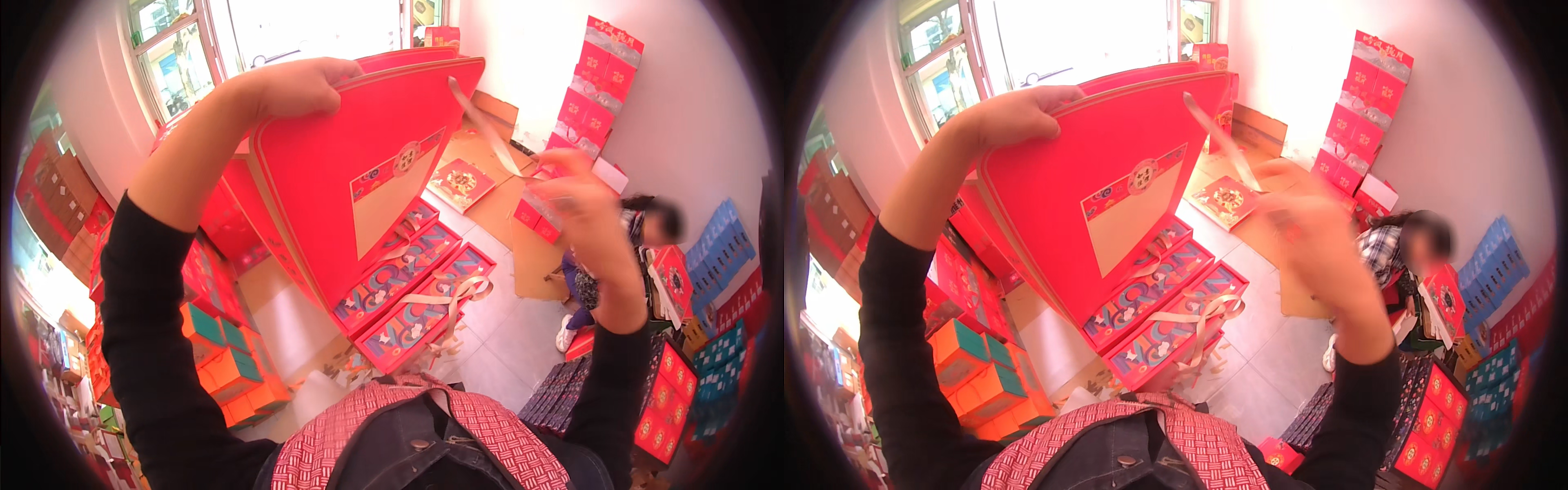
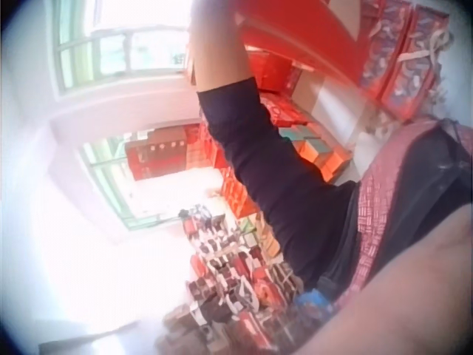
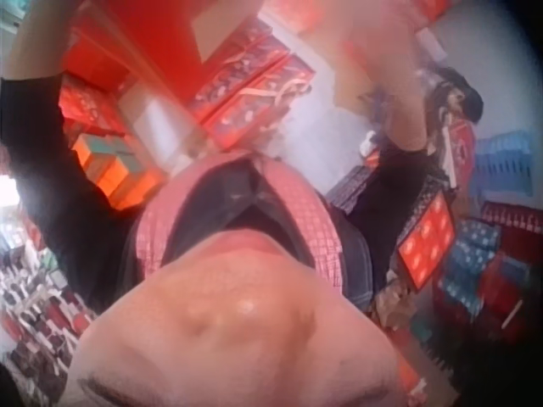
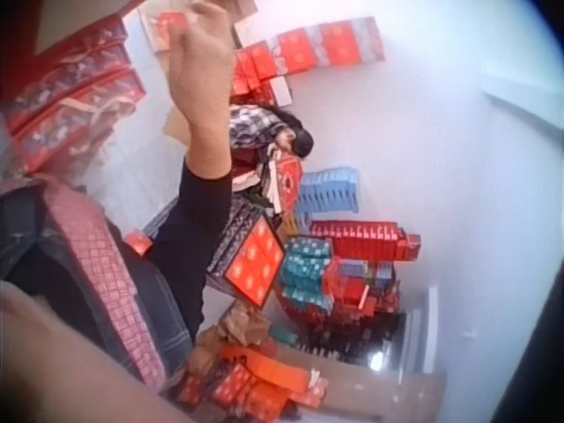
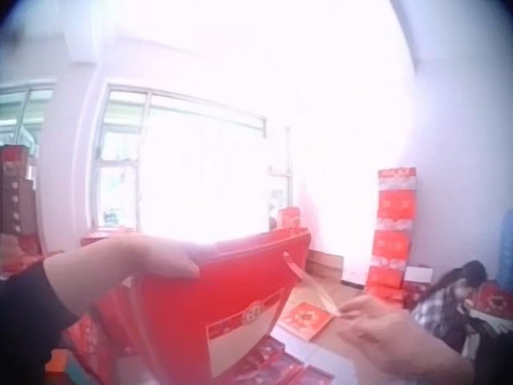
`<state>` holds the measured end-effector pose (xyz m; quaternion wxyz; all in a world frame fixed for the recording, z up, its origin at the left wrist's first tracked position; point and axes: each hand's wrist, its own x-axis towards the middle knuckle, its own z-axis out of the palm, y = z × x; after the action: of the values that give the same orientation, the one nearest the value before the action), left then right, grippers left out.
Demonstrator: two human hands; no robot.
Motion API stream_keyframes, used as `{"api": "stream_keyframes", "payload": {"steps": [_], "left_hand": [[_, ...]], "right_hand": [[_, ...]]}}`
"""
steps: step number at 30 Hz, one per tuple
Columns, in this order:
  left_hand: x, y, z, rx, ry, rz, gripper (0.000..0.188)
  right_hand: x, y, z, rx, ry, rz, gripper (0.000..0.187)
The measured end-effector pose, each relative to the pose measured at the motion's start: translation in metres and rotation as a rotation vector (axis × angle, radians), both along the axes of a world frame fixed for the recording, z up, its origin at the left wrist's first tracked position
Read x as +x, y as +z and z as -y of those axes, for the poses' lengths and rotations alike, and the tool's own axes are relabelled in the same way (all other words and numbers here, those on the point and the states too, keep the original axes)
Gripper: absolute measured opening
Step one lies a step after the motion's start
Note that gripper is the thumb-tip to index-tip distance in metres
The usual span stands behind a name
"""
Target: The person assembles red packets by folding red paper around small items and stacking them. Then the person places the packets into a large red gift box, closes the lid, and ties a ribbon around it.
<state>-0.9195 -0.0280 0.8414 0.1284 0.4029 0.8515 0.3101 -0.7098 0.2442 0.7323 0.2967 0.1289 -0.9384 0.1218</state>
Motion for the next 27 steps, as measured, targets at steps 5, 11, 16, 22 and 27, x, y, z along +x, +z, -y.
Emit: {"api": "stream_keyframes", "payload": {"steps": [5,11,16,22,27], "left_hand": [[0.001,0.001,-0.012,-0.008,-0.105,0.050,0.052],[0.015,0.006,-0.011,-0.033,-0.142,0.122,0.050],[0.025,0.003,-0.005,-0.013,-0.125,0.124,0.051],[0.031,0.004,-0.018,-0.085,-0.163,0.084,0.052],[0.037,0.002,-0.015,-0.098,-0.147,0.011,0.049]], "right_hand": [[0.002,-0.095,0.109,0.766,0.505,0.782,0.018],[0.012,-0.036,0.120,0.381,1.013,0.869,0.017],[-0.040,0.008,0.086,0.254,0.637,0.613,0.020],[-0.082,0.017,0.078,0.072,0.287,0.436,0.021],[-0.083,0.025,0.070,-0.473,0.575,0.636,0.026]]}}
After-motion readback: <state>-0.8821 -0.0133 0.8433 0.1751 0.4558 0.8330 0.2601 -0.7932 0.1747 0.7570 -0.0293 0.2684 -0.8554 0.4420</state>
